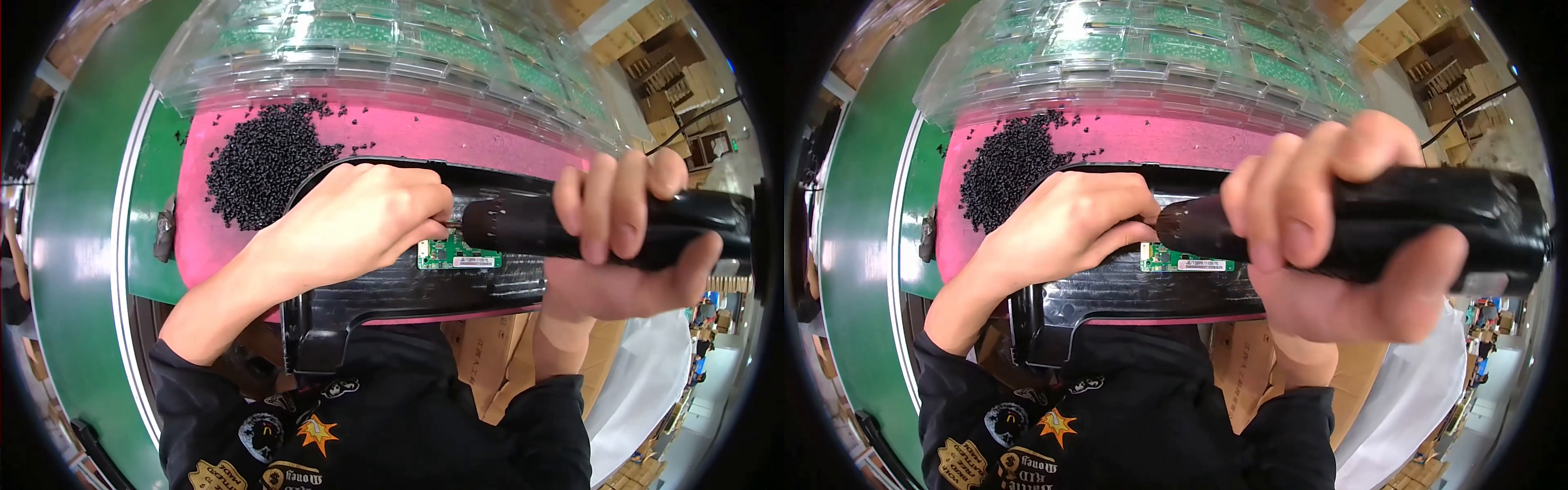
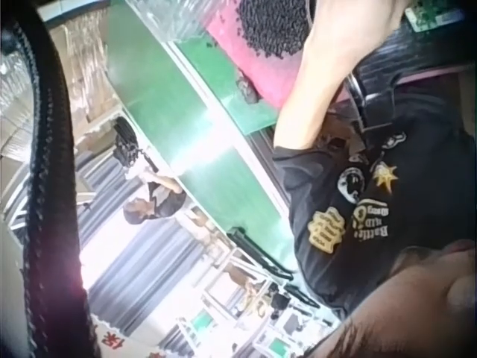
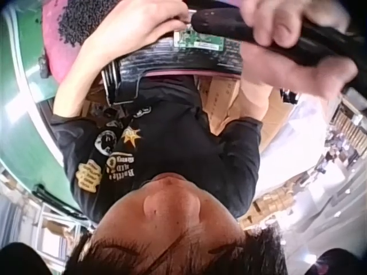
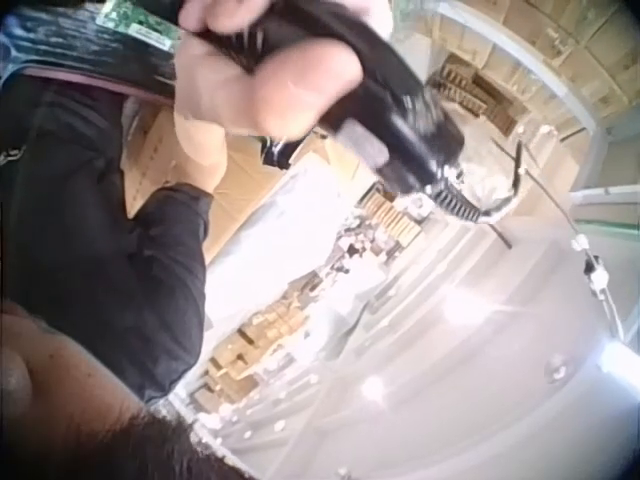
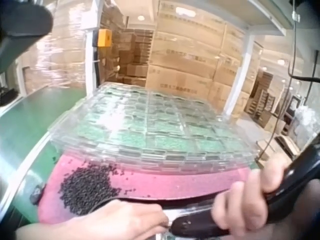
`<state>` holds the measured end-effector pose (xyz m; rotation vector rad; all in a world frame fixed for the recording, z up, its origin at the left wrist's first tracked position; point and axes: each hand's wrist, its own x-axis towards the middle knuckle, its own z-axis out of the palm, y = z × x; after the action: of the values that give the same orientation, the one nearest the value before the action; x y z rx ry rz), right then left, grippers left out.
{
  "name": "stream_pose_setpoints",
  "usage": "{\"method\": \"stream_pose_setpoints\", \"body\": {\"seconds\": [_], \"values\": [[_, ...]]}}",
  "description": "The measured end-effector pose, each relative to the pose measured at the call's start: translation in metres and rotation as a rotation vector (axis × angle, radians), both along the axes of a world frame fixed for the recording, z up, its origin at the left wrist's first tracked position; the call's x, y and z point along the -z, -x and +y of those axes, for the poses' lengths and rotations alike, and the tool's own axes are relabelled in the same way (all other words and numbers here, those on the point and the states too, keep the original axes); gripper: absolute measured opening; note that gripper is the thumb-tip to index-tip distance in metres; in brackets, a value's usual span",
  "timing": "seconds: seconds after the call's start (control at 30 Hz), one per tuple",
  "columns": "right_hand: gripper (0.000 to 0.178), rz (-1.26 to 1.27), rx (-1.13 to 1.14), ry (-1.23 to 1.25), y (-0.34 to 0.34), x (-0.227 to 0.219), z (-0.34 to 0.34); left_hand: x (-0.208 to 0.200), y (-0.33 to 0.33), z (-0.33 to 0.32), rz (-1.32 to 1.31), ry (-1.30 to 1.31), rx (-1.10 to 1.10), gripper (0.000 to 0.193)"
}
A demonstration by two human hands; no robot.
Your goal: Installing circuit boards into plastic housings and securing them with screws using an electric screwdriver.
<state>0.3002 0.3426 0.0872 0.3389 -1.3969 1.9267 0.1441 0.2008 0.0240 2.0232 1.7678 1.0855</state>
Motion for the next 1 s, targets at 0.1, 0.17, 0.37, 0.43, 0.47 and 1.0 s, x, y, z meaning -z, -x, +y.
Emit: {"method": "stream_pose_setpoints", "body": {"seconds": [0.1, 0.17, 0.37, 0.43, 0.47, 1.0], "values": [[0.043, 0.054, 0.017, 0.045, -0.005, -0.003, -0.004, 0.001, 0.001, -0.002, -0.076, -0.03, 0.012, 0.015], [0.043, 0.075, -0.007, 0.017, -0.009, -0.007, -0.005, 0.002, 0.001, 0.001, -0.129, -0.037, 0.045, 0.015], [0.039, 0.06, 0.106, 0.128, -0.013, -0.008, -0.016, -0.004, -0.002, 0.001, -0.099, -0.109, 0.055, 0.025], [0.039, 0.022, 0.123, 0.153, -0.008, -0.004, -0.02, -0.005, -0.003, -0.001, -0.041, -0.183, 0.04, 0.029], [0.04, -0.005, 0.166, 0.179, -0.006, -0.003, -0.023, -0.004, -0.002, -0.002, 0.026, -0.213, 0.023, 0.032], [0.053, -0.253, 0.12, 0.006, -0.018, 0.004, -0.026, -0.005, 0.004, -0.001, 0.081, -0.206, -0.062, 0.011]]}}
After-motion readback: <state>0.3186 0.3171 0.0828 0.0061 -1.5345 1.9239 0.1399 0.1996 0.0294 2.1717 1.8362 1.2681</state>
